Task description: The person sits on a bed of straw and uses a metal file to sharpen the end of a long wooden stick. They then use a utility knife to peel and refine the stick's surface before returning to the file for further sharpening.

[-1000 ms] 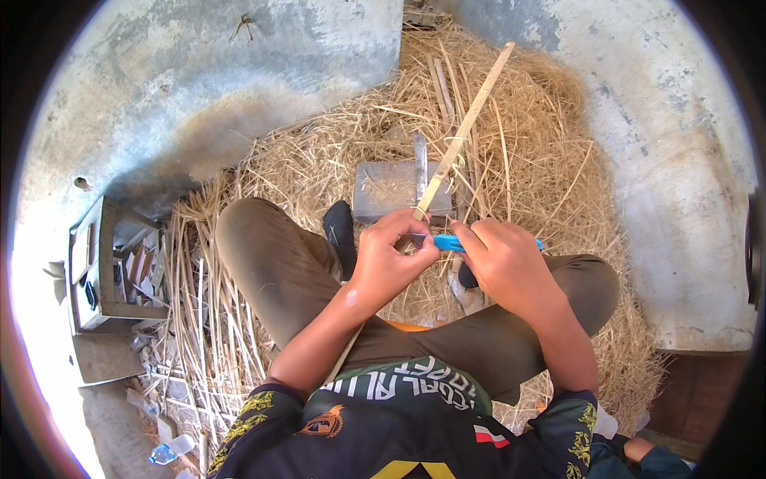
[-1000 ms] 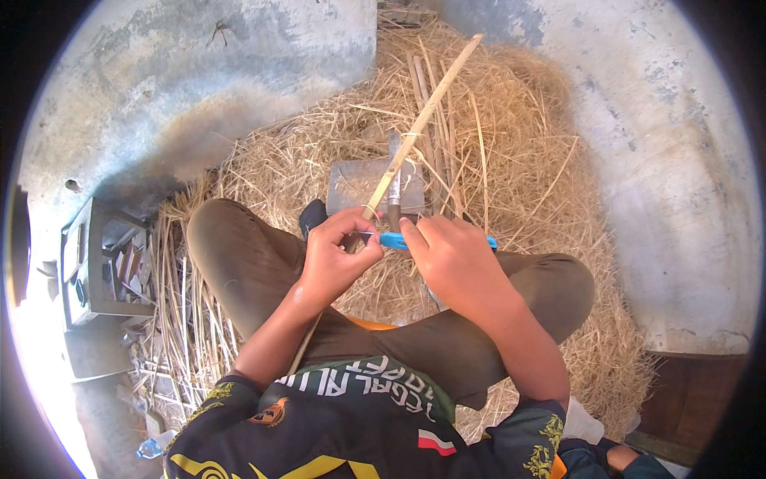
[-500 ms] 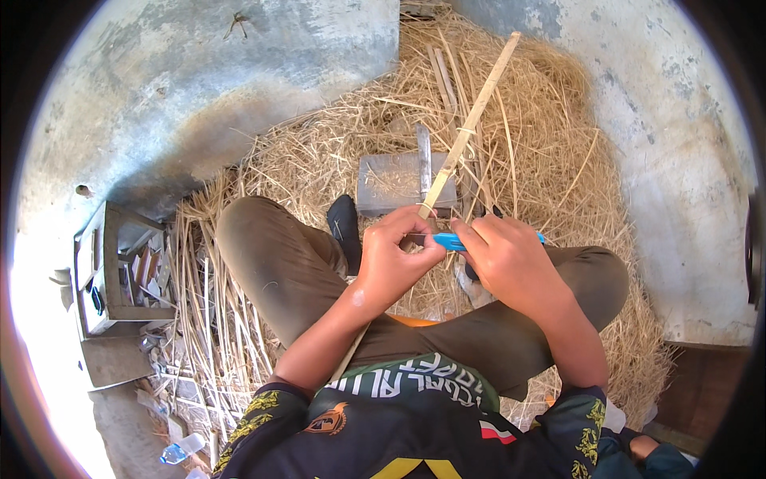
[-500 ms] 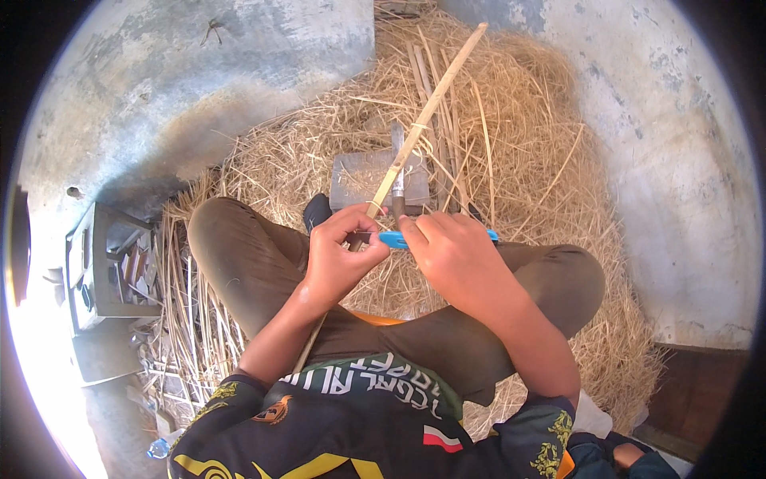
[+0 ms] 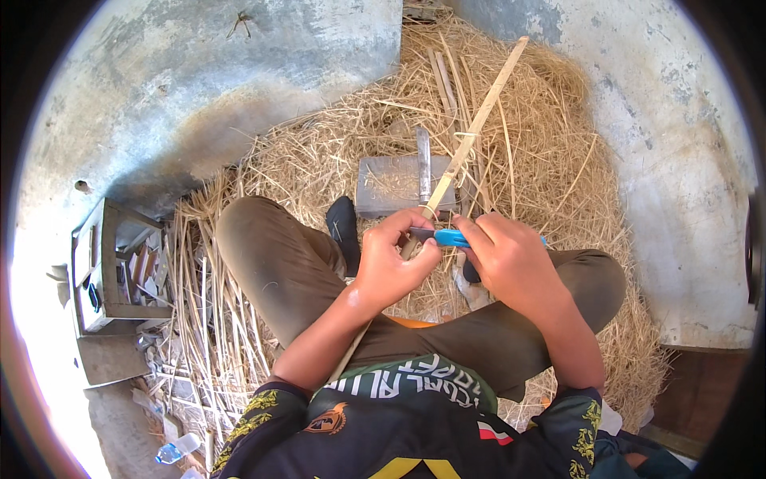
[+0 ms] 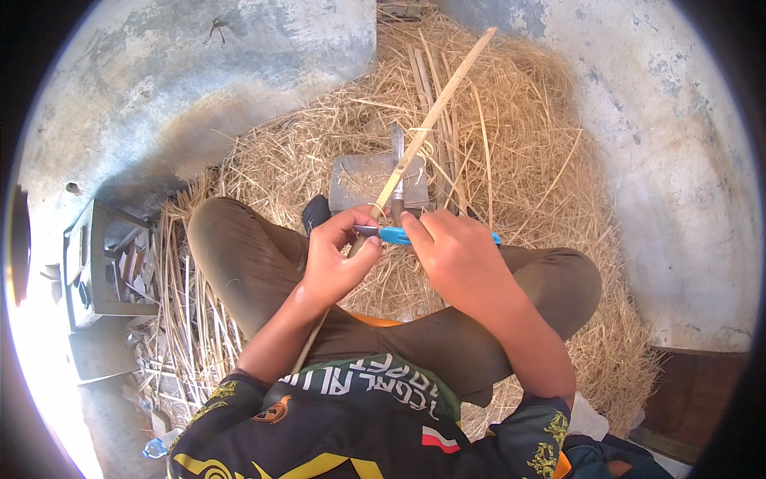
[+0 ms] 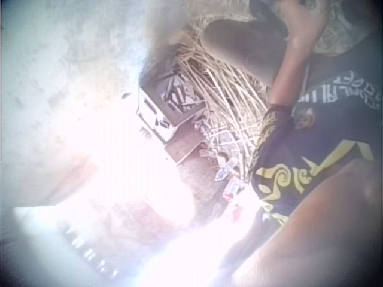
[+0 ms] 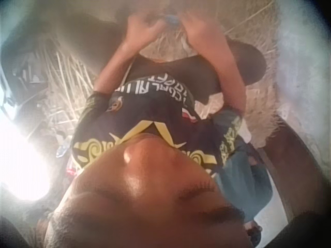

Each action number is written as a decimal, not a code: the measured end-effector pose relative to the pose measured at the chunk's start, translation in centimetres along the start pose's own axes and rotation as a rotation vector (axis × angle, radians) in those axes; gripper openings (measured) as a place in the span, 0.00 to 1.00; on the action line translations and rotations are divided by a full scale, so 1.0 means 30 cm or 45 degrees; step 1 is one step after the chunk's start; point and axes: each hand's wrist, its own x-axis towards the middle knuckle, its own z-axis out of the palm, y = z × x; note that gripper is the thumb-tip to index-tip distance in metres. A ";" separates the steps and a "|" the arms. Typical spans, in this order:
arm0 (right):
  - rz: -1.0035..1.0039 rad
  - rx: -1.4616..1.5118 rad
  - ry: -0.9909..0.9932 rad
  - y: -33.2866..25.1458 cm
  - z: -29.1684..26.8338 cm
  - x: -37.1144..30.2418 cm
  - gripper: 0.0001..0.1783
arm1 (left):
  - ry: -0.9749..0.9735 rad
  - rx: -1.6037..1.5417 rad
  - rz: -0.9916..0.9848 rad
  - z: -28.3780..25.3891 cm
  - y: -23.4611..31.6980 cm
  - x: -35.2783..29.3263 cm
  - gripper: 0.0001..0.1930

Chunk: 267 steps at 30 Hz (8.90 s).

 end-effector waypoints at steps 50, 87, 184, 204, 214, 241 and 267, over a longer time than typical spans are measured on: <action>0.866 1.502 -0.375 0.051 -0.025 -0.001 0.15 | 0.021 -0.871 -0.237 -0.059 0.069 0.026 0.11; 0.979 1.753 0.182 0.068 -0.058 -0.006 0.18 | -0.017 -0.680 -0.349 -0.068 0.128 0.022 0.19; 0.698 -0.252 0.173 0.122 0.075 0.024 0.19 | -0.301 -0.217 -0.215 0.038 0.050 -0.037 0.13; 0.983 -0.633 0.285 0.418 -0.022 0.155 0.27 | -0.157 0.071 -0.034 0.081 0.053 -0.078 0.11; 1.968 -0.346 0.488 0.870 -0.256 -0.132 0.19 | -0.373 0.123 0.015 0.095 0.108 -0.145 0.11; 0.466 -0.378 0.365 0.218 0.169 0.202 0.22 | -0.040 -0.025 -0.091 0.006 0.036 -0.029 0.13; 1.044 -0.733 0.422 0.486 -0.334 0.108 0.20 | -0.424 -0.341 -0.199 0.040 0.109 -0.097 0.14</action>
